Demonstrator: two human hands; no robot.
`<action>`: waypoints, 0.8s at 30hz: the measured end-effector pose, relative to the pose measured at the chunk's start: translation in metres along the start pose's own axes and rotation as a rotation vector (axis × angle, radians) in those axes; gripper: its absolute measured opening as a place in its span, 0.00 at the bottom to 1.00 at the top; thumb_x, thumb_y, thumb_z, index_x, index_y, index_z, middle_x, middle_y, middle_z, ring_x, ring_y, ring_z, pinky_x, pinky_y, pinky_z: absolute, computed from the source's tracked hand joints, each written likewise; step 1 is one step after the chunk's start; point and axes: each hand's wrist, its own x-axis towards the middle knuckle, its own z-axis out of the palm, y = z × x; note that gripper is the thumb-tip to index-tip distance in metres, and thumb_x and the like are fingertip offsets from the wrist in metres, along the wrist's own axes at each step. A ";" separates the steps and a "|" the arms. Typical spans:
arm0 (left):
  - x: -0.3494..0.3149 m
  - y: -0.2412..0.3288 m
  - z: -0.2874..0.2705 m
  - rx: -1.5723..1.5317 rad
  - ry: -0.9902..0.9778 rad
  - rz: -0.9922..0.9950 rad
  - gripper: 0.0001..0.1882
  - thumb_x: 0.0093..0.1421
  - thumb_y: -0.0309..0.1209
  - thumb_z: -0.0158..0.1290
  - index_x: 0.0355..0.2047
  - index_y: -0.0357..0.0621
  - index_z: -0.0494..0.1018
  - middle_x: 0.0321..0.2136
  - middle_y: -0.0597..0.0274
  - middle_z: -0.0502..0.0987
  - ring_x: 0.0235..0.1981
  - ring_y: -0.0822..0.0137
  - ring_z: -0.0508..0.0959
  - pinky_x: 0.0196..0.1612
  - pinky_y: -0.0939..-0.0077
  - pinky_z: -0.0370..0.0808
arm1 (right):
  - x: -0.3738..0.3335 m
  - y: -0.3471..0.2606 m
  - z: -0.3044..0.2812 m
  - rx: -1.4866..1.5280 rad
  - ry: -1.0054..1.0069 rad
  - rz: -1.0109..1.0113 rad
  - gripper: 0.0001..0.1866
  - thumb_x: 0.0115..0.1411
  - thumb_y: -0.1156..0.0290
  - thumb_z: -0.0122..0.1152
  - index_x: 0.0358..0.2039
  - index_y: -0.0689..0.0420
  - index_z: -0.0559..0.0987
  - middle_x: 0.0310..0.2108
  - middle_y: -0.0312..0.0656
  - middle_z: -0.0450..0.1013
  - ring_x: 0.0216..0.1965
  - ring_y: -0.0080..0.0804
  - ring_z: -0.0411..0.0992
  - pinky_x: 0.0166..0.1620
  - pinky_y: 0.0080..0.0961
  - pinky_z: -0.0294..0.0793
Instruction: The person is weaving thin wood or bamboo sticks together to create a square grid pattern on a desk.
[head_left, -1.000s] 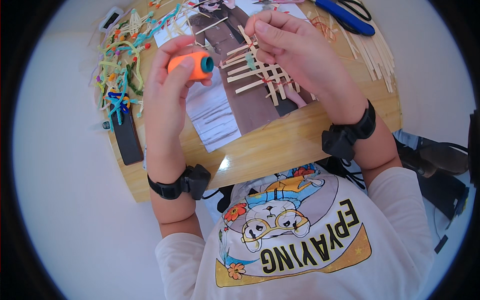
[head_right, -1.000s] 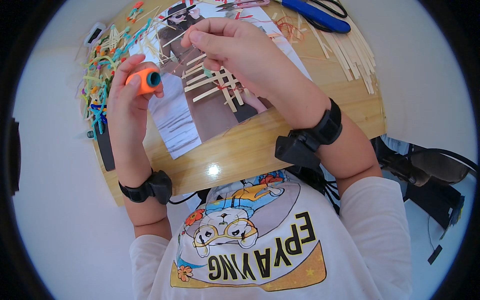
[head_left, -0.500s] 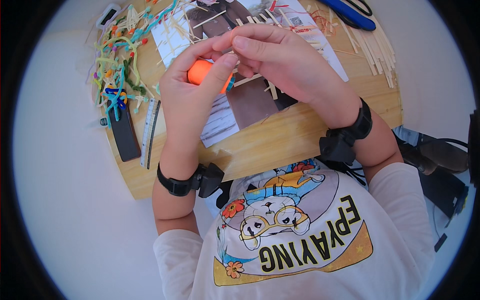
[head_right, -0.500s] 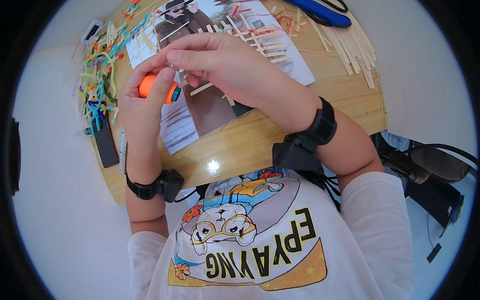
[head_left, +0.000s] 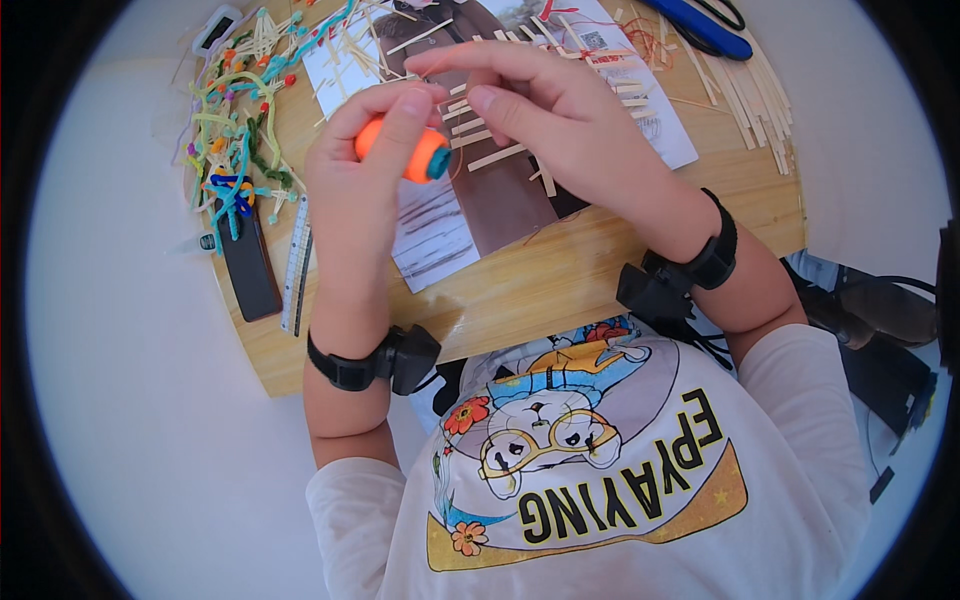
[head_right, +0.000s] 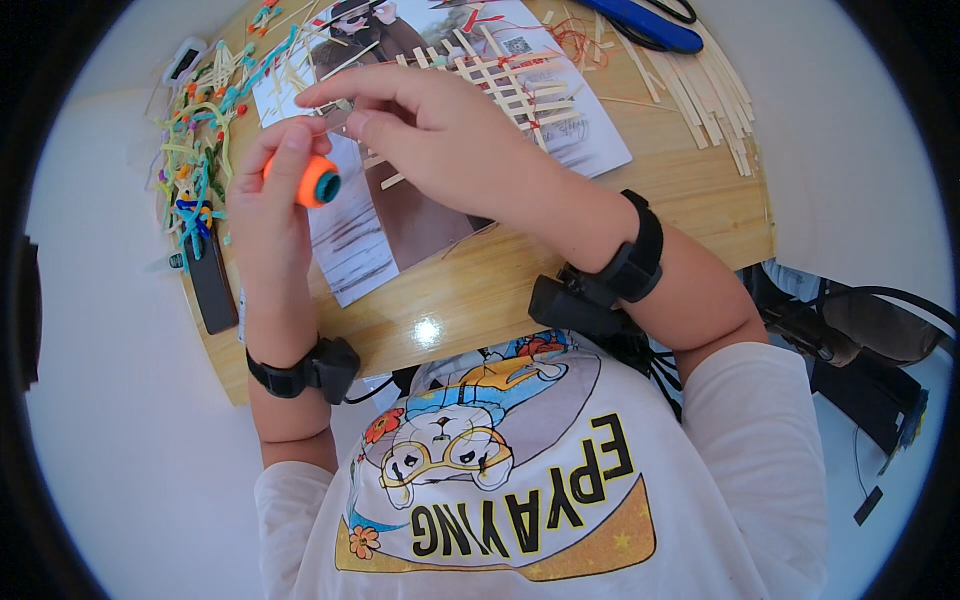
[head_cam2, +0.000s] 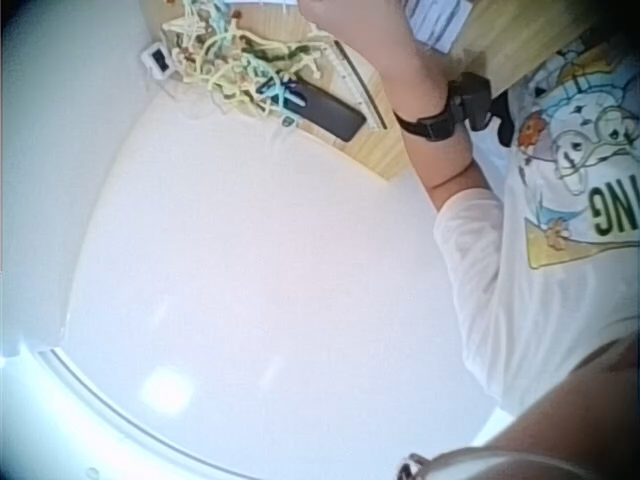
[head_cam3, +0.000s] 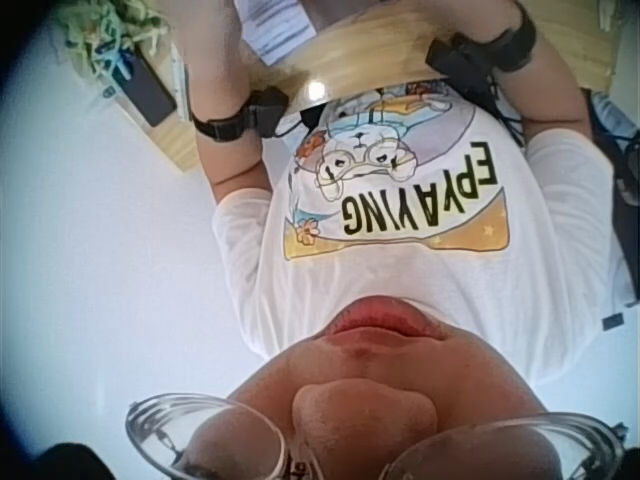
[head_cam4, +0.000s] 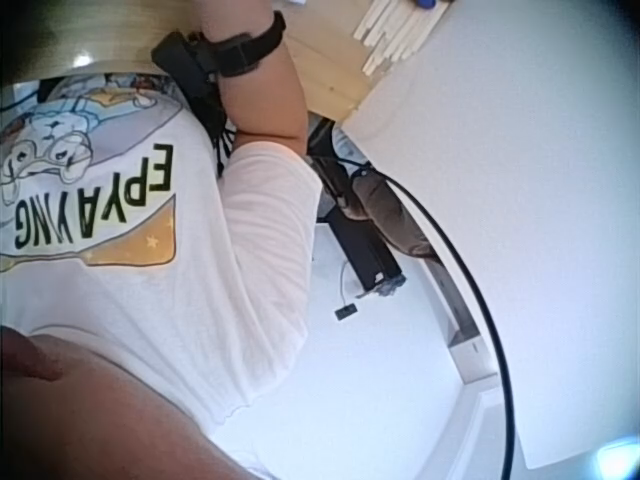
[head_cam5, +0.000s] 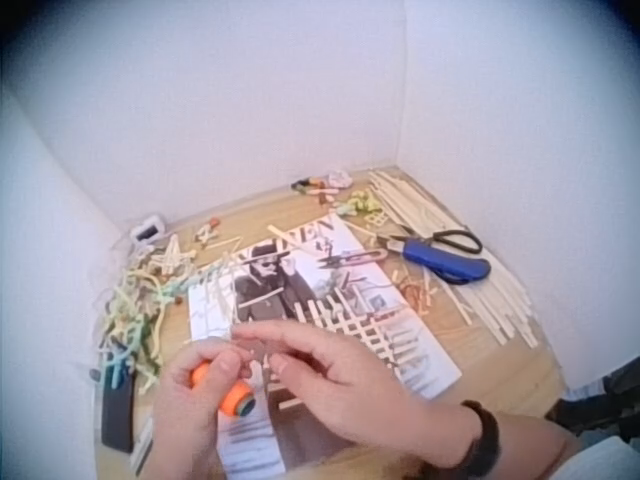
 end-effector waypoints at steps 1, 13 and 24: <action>0.003 0.002 -0.005 -0.058 -0.053 -0.010 0.09 0.62 0.32 0.55 0.35 0.38 0.78 0.35 0.60 0.80 0.30 0.77 0.76 0.34 0.85 0.71 | 0.001 -0.002 -0.003 0.007 -0.007 0.015 0.19 0.66 0.75 0.47 0.57 0.55 0.74 0.35 0.27 0.71 0.31 0.10 0.63 0.34 0.11 0.64; 0.010 0.016 -0.029 0.010 -0.634 -0.271 0.07 0.62 0.29 0.51 0.29 0.39 0.74 0.30 0.60 0.77 0.34 0.72 0.75 0.39 0.79 0.70 | 0.004 -0.010 -0.009 0.032 0.062 -0.047 0.21 0.62 0.77 0.53 0.56 0.55 0.73 0.23 0.26 0.64 0.27 0.12 0.63 0.30 0.14 0.65; 0.019 0.041 -0.079 -0.812 -0.419 0.126 0.07 0.61 0.32 0.52 0.25 0.54 0.75 0.20 0.73 0.73 0.16 0.71 0.67 0.41 0.75 0.63 | 0.008 -0.042 -0.073 -0.157 0.092 0.035 0.18 0.65 0.75 0.54 0.55 0.63 0.70 0.23 0.27 0.61 0.24 0.14 0.59 0.26 0.12 0.61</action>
